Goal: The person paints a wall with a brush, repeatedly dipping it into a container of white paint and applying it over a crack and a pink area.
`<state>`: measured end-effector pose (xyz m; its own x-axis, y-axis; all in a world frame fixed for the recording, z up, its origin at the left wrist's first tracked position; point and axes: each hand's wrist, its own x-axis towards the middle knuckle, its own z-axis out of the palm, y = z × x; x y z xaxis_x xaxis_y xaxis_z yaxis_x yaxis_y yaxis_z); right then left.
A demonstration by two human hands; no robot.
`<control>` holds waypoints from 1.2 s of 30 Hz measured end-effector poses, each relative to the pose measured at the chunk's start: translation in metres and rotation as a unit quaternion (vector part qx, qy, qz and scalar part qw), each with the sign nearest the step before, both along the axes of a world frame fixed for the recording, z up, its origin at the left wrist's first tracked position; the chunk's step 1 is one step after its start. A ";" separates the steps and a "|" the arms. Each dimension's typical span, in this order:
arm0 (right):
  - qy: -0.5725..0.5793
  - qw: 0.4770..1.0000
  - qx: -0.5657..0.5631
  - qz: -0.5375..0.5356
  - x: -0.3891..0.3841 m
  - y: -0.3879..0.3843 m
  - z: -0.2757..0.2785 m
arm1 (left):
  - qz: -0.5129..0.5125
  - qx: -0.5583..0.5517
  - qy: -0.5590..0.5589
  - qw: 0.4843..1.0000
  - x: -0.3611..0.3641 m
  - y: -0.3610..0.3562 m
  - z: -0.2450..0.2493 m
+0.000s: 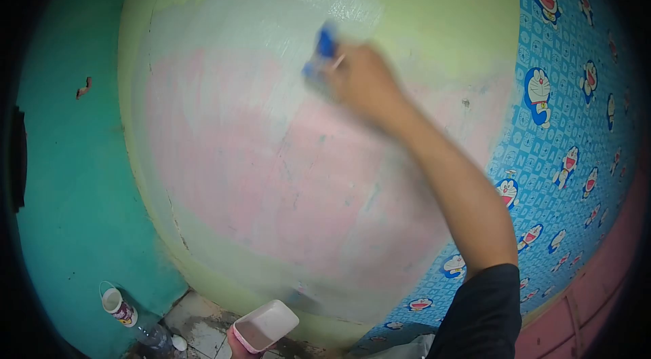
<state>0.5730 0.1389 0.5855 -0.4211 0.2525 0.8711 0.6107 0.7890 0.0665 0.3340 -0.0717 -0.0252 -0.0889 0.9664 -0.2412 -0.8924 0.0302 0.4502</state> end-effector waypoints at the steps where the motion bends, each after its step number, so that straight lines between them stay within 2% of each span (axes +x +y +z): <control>1: 0.093 0.991 -0.091 0.016 0.010 0.008 0.031 | -0.001 -0.002 0.002 1.000 0.000 -0.001 0.000; 3: 0.160 0.984 0.064 0.045 0.035 0.026 0.076 | 0.001 -0.003 -0.006 1.000 0.000 -0.002 0.002; 6: 0.197 0.956 0.217 -0.005 0.033 0.006 0.081 | 0.016 -0.008 -0.025 1.000 0.001 -0.004 0.004; 9: -0.010 0.905 0.399 -0.147 0.024 0.015 0.040 | 0.024 -0.024 -0.017 0.999 -0.004 -0.008 -0.003; 11: -0.176 0.888 0.392 -0.164 0.013 0.024 -0.014 | 0.024 -0.032 -0.025 0.999 -0.007 -0.005 -0.012; 12: -0.261 0.886 0.337 -0.183 0.004 0.022 -0.046 | -0.001 -0.014 -0.014 1.000 -0.010 -0.002 -0.016; 14: -0.307 0.914 0.255 -0.071 -0.008 0.008 -0.101 | -0.052 0.022 0.010 0.998 -0.013 0.003 -0.021; 17: -0.278 0.956 0.089 -0.001 -0.018 -0.004 -0.124 | -0.039 0.014 -0.033 0.999 -0.008 0.011 -0.012; 18: -0.226 0.973 0.048 -0.019 -0.015 -0.005 -0.108 | -0.043 0.016 -0.037 0.998 -0.009 0.011 -0.012; 19: -0.113 0.993 0.021 0.015 -0.011 0.005 -0.091 | -0.047 0.018 -0.040 0.998 -0.010 0.011 -0.012; 20: -0.062 0.996 -0.049 -0.034 -0.005 0.000 -0.058 | -0.051 0.018 -0.043 0.998 -0.012 0.009 -0.012; 21: 0.050 0.991 -0.124 -0.012 0.007 0.014 -0.027 | -0.055 0.024 -0.035 0.998 -0.013 0.008 -0.015; 23: 0.163 0.980 0.102 0.053 0.033 0.034 0.036 | -0.065 0.035 -0.018 0.997 -0.016 0.008 -0.020; 25: 0.233 0.953 0.190 0.027 0.049 0.029 0.085 | -0.086 0.033 -0.012 0.996 -0.024 0.009 -0.021; 28: 0.241 0.933 0.256 -0.071 0.041 0.008 0.094 | -0.100 0.033 0.014 0.994 -0.033 0.013 -0.020; 31: 0.010 0.907 0.399 -0.131 0.024 0.024 0.048 | -0.109 0.030 0.036 0.993 -0.047 0.018 -0.017; 33: -0.174 0.891 0.380 -0.180 -0.001 0.019 -0.012 | -0.120 0.025 0.029 0.992 -0.057 0.021 -0.014; 34: -0.226 0.880 0.383 -0.167 -0.012 0.024 -0.044 | -0.124 0.024 0.025 0.992 -0.063 0.023 -0.012; 35: -0.262 0.901 0.317 -0.140 -0.025 0.017 -0.074 | -0.130 0.023 0.023 0.991 -0.069 0.024 -0.010; 36: -0.259 0.907 0.319 -0.097 -0.035 0.016 -0.101 | -0.136 0.021 0.020 0.990 -0.075 0.026 -0.009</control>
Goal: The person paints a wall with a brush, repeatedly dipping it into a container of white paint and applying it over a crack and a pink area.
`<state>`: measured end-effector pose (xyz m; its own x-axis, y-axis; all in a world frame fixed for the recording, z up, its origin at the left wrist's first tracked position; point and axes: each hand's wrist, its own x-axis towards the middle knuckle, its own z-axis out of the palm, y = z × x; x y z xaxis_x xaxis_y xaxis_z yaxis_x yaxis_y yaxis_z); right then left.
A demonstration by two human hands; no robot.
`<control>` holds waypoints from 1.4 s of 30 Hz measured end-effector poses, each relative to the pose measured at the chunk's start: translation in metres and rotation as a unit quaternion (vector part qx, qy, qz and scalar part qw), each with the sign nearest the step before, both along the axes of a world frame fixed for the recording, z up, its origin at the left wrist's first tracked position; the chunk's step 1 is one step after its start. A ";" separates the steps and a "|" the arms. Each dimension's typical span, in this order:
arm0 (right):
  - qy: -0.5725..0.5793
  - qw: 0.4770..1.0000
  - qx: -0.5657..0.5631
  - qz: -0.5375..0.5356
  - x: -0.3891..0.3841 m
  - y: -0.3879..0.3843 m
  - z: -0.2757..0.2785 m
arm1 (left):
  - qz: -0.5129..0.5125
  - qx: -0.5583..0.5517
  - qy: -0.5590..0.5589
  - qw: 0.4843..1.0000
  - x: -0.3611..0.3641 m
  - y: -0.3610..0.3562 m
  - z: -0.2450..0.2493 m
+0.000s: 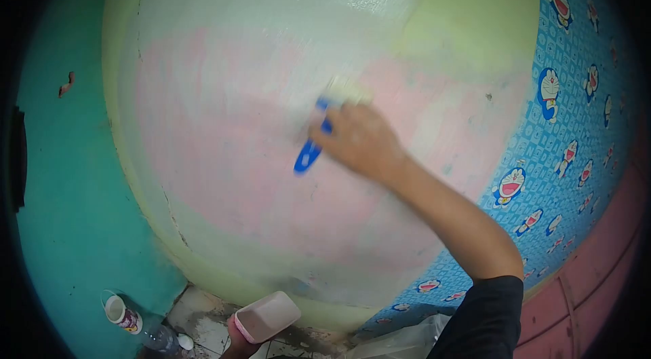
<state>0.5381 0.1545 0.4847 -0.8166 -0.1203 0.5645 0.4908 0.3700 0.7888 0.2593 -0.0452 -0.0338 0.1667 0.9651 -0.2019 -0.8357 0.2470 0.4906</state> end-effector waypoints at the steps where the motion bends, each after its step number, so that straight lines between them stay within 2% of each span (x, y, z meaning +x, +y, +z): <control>1: -0.018 0.995 -0.088 0.040 -0.007 -0.008 -0.016 | -0.003 -0.001 0.000 1.000 -0.008 0.003 0.004; 3: 0.002 0.972 -0.222 0.078 -0.022 -0.019 -0.027 | -0.011 -0.003 -0.004 1.000 -0.022 0.006 0.009; 6: 0.141 0.944 -0.262 0.143 -0.018 -0.001 0.016 | -0.014 -0.006 -0.012 1.000 -0.038 0.012 0.013; 7: 0.225 0.912 -0.339 0.048 -0.005 0.001 0.047 | -0.010 -0.002 -0.014 1.000 -0.041 0.013 0.012; 8: 0.304 0.890 -0.337 0.052 -0.003 -0.002 0.082 | -0.006 0.003 -0.015 1.000 -0.046 0.015 0.012; 9: 0.322 0.908 -0.244 0.114 0.010 0.009 0.114 | -0.010 0.004 -0.020 1.000 -0.050 0.016 0.014; 10: 0.355 0.896 -0.225 0.142 0.025 0.012 0.150 | -0.014 0.004 -0.025 1.000 -0.054 0.014 0.018; 11: 0.383 0.897 -0.150 0.161 0.034 0.011 0.178 | -0.018 0.003 -0.029 0.999 -0.058 0.013 0.020; 12: 0.407 0.903 -0.048 0.127 0.033 -0.003 0.196 | -0.017 -0.002 -0.036 0.999 -0.061 0.014 0.021; 13: 0.449 0.885 -0.003 0.118 0.026 -0.013 0.203 | -0.016 -0.008 -0.043 0.999 -0.063 0.015 0.021; 15: 0.495 0.865 0.004 0.079 0.012 -0.016 0.194 | -0.020 -0.020 -0.051 0.998 -0.075 0.016 0.020; 17: 0.356 0.931 0.041 0.070 0.003 0.007 0.158 | -0.032 -0.033 -0.056 0.997 -0.088 0.017 0.012; 18: 0.260 0.961 0.099 0.006 -0.006 0.017 0.128 | -0.041 -0.022 -0.049 0.998 -0.094 0.019 0.007; 20: 0.091 0.995 0.034 -0.018 -0.039 0.020 0.049 | -0.061 0.001 -0.032 0.998 -0.105 0.021 -0.003; 22: -0.013 0.995 -0.084 -0.047 -0.074 0.013 -0.043 | -0.066 -0.005 -0.035 0.997 -0.109 0.022 0.006; 23: -0.054 0.986 -0.152 -0.042 -0.089 -0.003 -0.071 | -0.067 -0.009 -0.038 0.997 -0.111 0.021 0.008; 25: 0.008 0.973 -0.231 0.007 -0.105 -0.005 -0.101 | -0.064 -0.031 -0.039 0.997 -0.116 0.020 0.002; 27: 0.086 0.956 -0.278 0.028 -0.106 -0.002 -0.099 | -0.058 -0.041 -0.037 0.997 -0.122 0.020 -0.003; 29: 0.209 0.939 -0.268 0.045 -0.087 0.012 -0.050 | -0.051 -0.037 -0.034 0.997 -0.128 0.019 -0.003; 31: 0.305 0.931 -0.175 0.098 -0.067 0.011 0.024 | -0.063 -0.032 -0.041 0.997 -0.136 0.018 0.003; 32: 0.355 0.925 -0.125 0.057 -0.055 0.004 0.057 | -0.071 -0.031 -0.043 0.996 -0.140 0.017 0.007; 33: 0.393 0.913 -0.076 0.077 -0.047 0.003 0.086 | -0.069 -0.030 -0.041 0.996 -0.143 0.015 0.007; 35: 0.466 0.878 -0.036 0.108 -0.053 -0.012 0.115 | -0.065 -0.030 -0.035 0.997 -0.146 0.015 0.005; 38: 0.389 0.918 0.049 0.066 -0.056 0.003 0.085 | -0.065 -0.009 -0.056 0.996 -0.150 0.016 0.003; 39: 0.322 0.945 0.054 0.019 -0.057 0.012 0.055 | -0.055 -0.016 -0.058 0.997 -0.151 0.016 0.002; 40: 0.255 0.965 0.054 0.023 -0.064 0.023 0.017 | -0.045 -0.021 -0.061 0.997 -0.152 0.018 0.001; 41: 0.174 0.982 0.032 -0.071 -0.080 0.021 -0.023 | -0.034 -0.025 -0.065 0.997 -0.153 0.019 0.002; 42: 0.110 0.986 -0.025 -0.121 -0.096 0.018 -0.074 | -0.037 -0.023 -0.073 0.996 -0.154 0.021 0.007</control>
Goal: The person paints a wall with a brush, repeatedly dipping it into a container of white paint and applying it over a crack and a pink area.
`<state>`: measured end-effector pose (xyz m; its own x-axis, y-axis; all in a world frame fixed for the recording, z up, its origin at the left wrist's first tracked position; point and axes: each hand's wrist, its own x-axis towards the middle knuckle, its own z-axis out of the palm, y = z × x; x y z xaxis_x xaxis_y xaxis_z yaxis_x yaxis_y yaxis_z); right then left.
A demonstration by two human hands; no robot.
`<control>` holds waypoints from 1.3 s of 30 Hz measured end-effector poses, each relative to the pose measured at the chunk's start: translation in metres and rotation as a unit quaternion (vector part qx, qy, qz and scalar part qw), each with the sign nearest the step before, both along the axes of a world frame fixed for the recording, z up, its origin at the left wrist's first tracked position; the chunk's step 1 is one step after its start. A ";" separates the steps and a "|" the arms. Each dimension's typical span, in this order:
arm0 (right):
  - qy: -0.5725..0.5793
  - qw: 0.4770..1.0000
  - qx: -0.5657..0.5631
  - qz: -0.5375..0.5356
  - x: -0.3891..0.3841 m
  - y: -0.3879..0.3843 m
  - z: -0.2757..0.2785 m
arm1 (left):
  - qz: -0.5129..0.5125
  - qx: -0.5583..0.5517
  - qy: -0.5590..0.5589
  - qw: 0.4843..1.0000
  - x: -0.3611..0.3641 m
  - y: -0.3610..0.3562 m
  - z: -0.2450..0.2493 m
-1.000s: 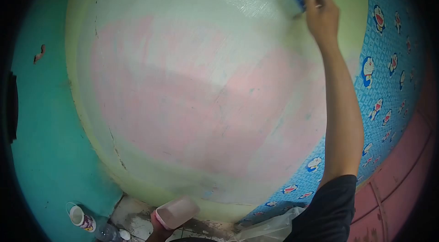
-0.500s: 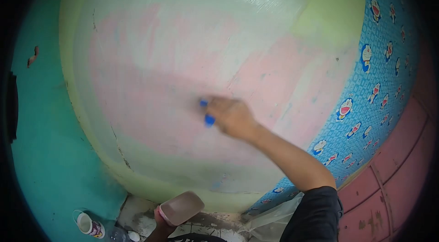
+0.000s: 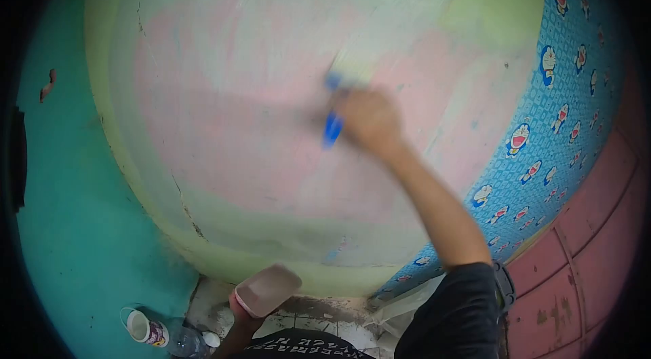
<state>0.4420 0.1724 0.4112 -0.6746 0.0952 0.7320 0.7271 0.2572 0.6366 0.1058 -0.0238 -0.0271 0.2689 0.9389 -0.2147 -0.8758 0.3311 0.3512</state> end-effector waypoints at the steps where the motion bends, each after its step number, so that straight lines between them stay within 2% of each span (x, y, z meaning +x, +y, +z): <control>1: -0.081 0.985 -0.116 -0.103 -0.023 -0.013 -0.043 | -0.003 0.001 -0.008 1.000 -0.002 0.001 0.005; 2: -0.138 0.978 -0.126 0.091 -0.027 -0.016 -0.075 | -0.007 0.002 -0.015 1.000 -0.004 0.000 0.007; 4: -0.137 0.959 -0.229 0.094 -0.045 -0.034 -0.114 | 0.015 -0.012 -0.028 0.999 -0.007 0.002 0.000; 7: 0.054 0.929 -0.302 0.207 -0.040 -0.023 -0.086 | 0.018 -0.003 -0.014 1.000 -0.008 -0.002 0.009; 8: 0.113 0.927 -0.305 0.185 -0.026 -0.007 -0.071 | 0.015 0.001 -0.002 1.000 -0.008 -0.007 0.012; 9: 0.155 0.941 -0.261 0.148 -0.017 -0.006 -0.037 | 0.015 -0.007 -0.004 1.000 -0.009 -0.009 0.008; 10: 0.218 0.939 -0.210 0.163 -0.009 -0.001 0.001 | 0.016 -0.016 -0.005 1.000 -0.011 -0.009 0.001; 11: 0.275 0.945 -0.151 0.096 -0.009 -0.019 0.043 | 0.017 -0.025 -0.005 1.000 -0.013 -0.010 -0.005; 12: 0.264 0.947 -0.068 0.167 0.014 0.003 0.074 | 0.017 -0.018 -0.004 1.000 -0.014 -0.011 -0.007; 13: 0.303 0.942 -0.009 0.142 0.006 -0.010 0.100 | 0.018 -0.012 -0.004 1.000 -0.015 -0.011 -0.007; 15: 0.367 0.901 0.012 0.229 -0.010 -0.018 0.120 | 0.026 -0.006 -0.009 1.000 -0.016 -0.010 -0.006; 17: 0.289 0.937 0.078 0.183 -0.015 -0.011 0.096 | 0.039 -0.008 -0.023 0.999 -0.017 -0.010 -0.005; 18: 0.200 0.969 0.090 0.117 -0.022 -0.009 0.070 | 0.046 -0.008 -0.022 0.999 -0.018 -0.010 -0.006; 19: 0.159 0.983 -0.003 0.089 -0.025 0.003 0.027 | 0.051 -0.006 -0.022 0.998 -0.019 -0.010 -0.007; 20: 0.057 0.993 -0.017 0.107 -0.037 0.010 -0.014 | 0.055 -0.004 -0.023 0.998 -0.018 -0.010 -0.009; 21: -0.035 0.992 -0.122 -0.021 -0.054 0.002 -0.057 | 0.059 0.003 -0.017 0.998 -0.018 -0.011 -0.010; 22: -0.073 0.986 -0.130 0.069 -0.067 0.003 -0.099 | 0.063 0.009 -0.009 0.998 -0.019 -0.014 -0.011; 24: -0.109 0.955 -0.258 0.099 -0.088 -0.020 -0.137 | 0.066 0.009 -0.001 0.998 -0.018 -0.018 -0.010; 27: -0.015 0.950 -0.272 0.151 -0.091 -0.007 -0.117 | 0.063 -0.009 -0.004 0.998 -0.016 -0.019 -0.004; 28: 0.097 0.925 -0.318 0.184 -0.083 0.006 -0.100 | 0.060 -0.019 -0.009 0.998 -0.015 -0.021 -0.001; 29: 0.181 0.918 -0.314 0.158 -0.077 0.004 -0.064 | 0.057 -0.031 -0.013 0.998 -0.014 -0.023 -0.001; 30: 0.232 0.918 -0.283 0.155 -0.063 0.009 -0.026 | 0.056 -0.036 -0.009 0.998 -0.014 -0.024 -0.001; 33: 0.331 0.893 -0.156 0.262 -0.030 -0.004 0.085 | 0.060 -0.047 0.007 0.997 -0.015 -0.025 0.001; 35: 0.379 0.891 0.000 0.252 -0.028 -0.016 0.118 | 0.069 -0.048 0.017 0.996 -0.016 -0.030 0.006; 38: 0.207 0.958 0.115 0.163 -0.013 -0.004 0.096 | 0.076 -0.048 0.012 0.996 -0.018 -0.027 -0.001; 39: 0.142 0.975 0.101 0.140 -0.014 0.005 0.069 | 0.068 -0.033 0.014 0.997 -0.019 -0.024 -0.003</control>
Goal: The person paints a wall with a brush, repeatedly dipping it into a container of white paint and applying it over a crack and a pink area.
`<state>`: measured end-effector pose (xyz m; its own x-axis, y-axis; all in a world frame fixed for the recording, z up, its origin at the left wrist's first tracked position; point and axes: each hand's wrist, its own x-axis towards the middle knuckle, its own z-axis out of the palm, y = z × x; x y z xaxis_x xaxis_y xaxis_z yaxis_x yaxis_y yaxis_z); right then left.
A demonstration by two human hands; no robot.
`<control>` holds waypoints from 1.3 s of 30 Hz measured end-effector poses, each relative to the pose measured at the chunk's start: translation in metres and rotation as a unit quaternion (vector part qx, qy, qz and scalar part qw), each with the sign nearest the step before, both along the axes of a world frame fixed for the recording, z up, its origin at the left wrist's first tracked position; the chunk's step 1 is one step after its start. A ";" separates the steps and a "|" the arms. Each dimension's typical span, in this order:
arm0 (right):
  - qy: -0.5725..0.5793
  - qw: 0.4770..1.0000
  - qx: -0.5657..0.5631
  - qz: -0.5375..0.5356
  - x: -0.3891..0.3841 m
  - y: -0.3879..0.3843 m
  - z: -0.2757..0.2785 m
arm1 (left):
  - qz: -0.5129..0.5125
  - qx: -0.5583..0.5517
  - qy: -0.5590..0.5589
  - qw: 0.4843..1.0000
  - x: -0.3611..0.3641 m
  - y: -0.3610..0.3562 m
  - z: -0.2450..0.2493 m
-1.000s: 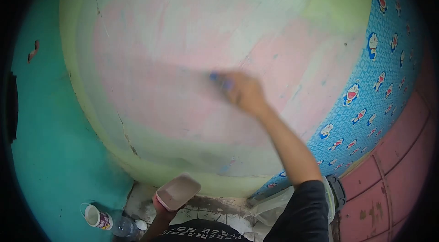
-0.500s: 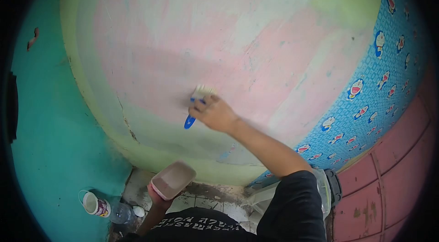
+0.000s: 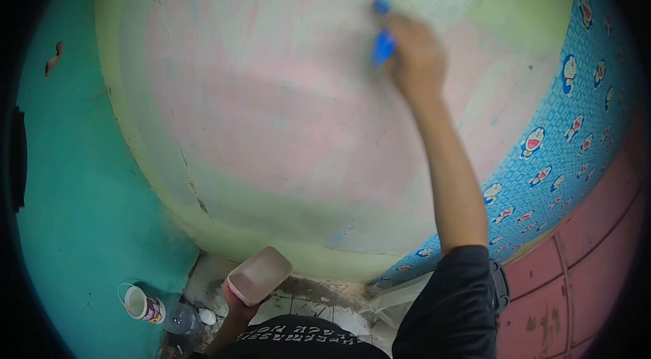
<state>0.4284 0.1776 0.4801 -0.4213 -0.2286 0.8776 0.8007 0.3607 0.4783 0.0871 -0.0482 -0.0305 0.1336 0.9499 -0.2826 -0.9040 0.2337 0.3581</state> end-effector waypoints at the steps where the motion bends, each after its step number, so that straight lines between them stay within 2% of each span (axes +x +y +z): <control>1: -0.061 0.997 -0.026 -0.037 0.004 0.016 -0.037 | -0.009 0.014 0.003 1.000 0.000 0.001 -0.004; 3: -0.164 0.977 -0.106 -0.087 -0.017 0.001 -0.115 | -0.020 0.026 0.001 0.999 0.000 0.001 -0.010; 5: -0.186 0.955 -0.231 -0.013 -0.031 -0.022 -0.185 | -0.026 0.025 -0.011 0.999 0.003 0.003 -0.012; 7: -0.126 0.911 -0.389 0.063 -0.038 -0.043 -0.234 | -0.023 0.024 -0.017 0.999 0.007 0.007 -0.010; 9: 0.055 0.872 -0.472 0.116 -0.042 -0.063 -0.273 | -0.028 0.021 -0.022 0.999 0.013 0.006 -0.009; 12: 0.250 0.806 -0.506 0.179 -0.033 -0.081 -0.324 | -0.040 0.028 -0.013 0.999 0.018 0.009 -0.002; 15: 0.408 0.688 -0.560 0.219 -0.019 -0.110 -0.349 | -0.043 0.033 0.008 0.999 0.030 0.008 -0.003; 18: 0.496 0.631 -0.539 0.257 0.010 -0.137 -0.381 | -0.047 0.047 0.038 0.997 0.047 0.015 -0.003; 20: 0.564 0.607 -0.474 0.298 0.022 -0.163 -0.374 | -0.062 0.041 0.037 0.997 0.062 0.021 -0.001; 22: 0.600 0.599 -0.451 0.279 0.043 -0.184 -0.371 | -0.069 0.046 0.038 0.996 0.086 0.024 0.022; 24: 0.598 0.599 -0.450 0.285 0.062 -0.201 -0.368 | -0.064 0.065 0.055 0.994 0.108 0.033 0.016; 27: 0.602 0.589 -0.453 0.292 0.087 -0.225 -0.352 | -0.075 0.078 0.043 0.993 0.154 0.039 0.039; 31: 0.562 0.634 -0.446 0.289 0.115 -0.245 -0.333 | -0.127 0.079 0.007 0.989 0.212 0.044 0.064; 36: 0.579 0.610 -0.469 0.270 0.152 -0.261 -0.331 | -0.183 0.115 -0.012 0.976 0.284 0.044 0.083; 39: 0.586 0.600 -0.480 0.256 0.176 -0.267 -0.328 | -0.171 0.117 -0.015 0.978 0.322 0.034 0.084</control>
<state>0.6040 -0.0897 0.1516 0.5244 0.7839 0.3323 0.0495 0.3616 -0.9310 0.4092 -0.0141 0.0531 0.4589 0.8868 -0.0547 -0.7984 0.4386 0.4125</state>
